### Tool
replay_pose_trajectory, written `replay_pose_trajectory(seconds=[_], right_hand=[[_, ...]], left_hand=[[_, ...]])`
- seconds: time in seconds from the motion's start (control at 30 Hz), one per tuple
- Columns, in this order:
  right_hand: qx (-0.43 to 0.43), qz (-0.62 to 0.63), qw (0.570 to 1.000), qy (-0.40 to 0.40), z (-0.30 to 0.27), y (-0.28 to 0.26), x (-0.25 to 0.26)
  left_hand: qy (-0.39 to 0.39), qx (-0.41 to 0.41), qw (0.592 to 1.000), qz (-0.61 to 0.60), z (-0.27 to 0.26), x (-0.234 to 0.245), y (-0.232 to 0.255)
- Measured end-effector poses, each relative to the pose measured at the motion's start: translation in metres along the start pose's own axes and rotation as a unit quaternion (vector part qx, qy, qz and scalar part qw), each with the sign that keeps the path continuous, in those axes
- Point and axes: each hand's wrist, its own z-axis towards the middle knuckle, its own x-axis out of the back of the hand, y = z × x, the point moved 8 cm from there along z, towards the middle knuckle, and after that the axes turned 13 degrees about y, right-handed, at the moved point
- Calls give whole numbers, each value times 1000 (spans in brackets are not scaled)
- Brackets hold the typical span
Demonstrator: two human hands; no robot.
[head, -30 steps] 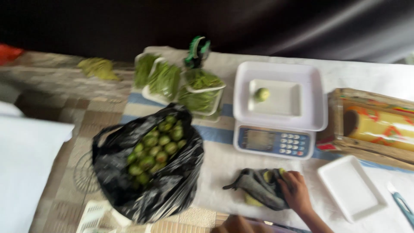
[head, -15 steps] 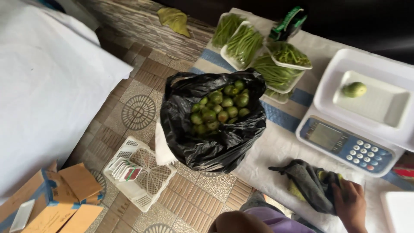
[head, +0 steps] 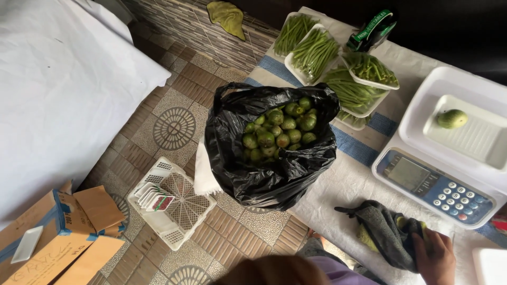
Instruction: A person is sorting and preparing small green vegetables by inspecting them, trimming them with a knife, and weighing them on a scale for packaging.
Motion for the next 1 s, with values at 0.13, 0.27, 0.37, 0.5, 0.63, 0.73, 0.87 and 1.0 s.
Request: replay_pose_trajectory(seconds=[0.13, 0.27, 0.37, 0.5, 0.63, 0.73, 0.87, 1.0], right_hand=[[-59, 3, 998, -15, 4, 20, 3], [-102, 51, 992, 51, 6, 40, 12], [-162, 18, 985, -58, 36, -6, 36], [-80, 42, 994, -55, 40, -1, 18], [-54, 34, 997, -39, 40, 0, 11], [-81, -3, 994, -69, 36, 0, 9], [-125, -23, 985, -119, 39, 1, 7], [-94, -18, 992, -77, 39, 0, 10]], left_hand=[[148, 283, 888, -331, 18, -84, -9], [-15, 390, 771, -503, -12, -247, 34], [-218, 381, 800, -409, -46, -326, 83], [-306, 277, 854, -318, -66, -383, 115], [-264, 316, 877, -247, -62, -395, 96], [-340, 328, 850, -233, -63, -411, 98], [-373, 381, 806, -257, -70, -434, 104], [-250, 440, 800, -321, -59, -384, 83]])
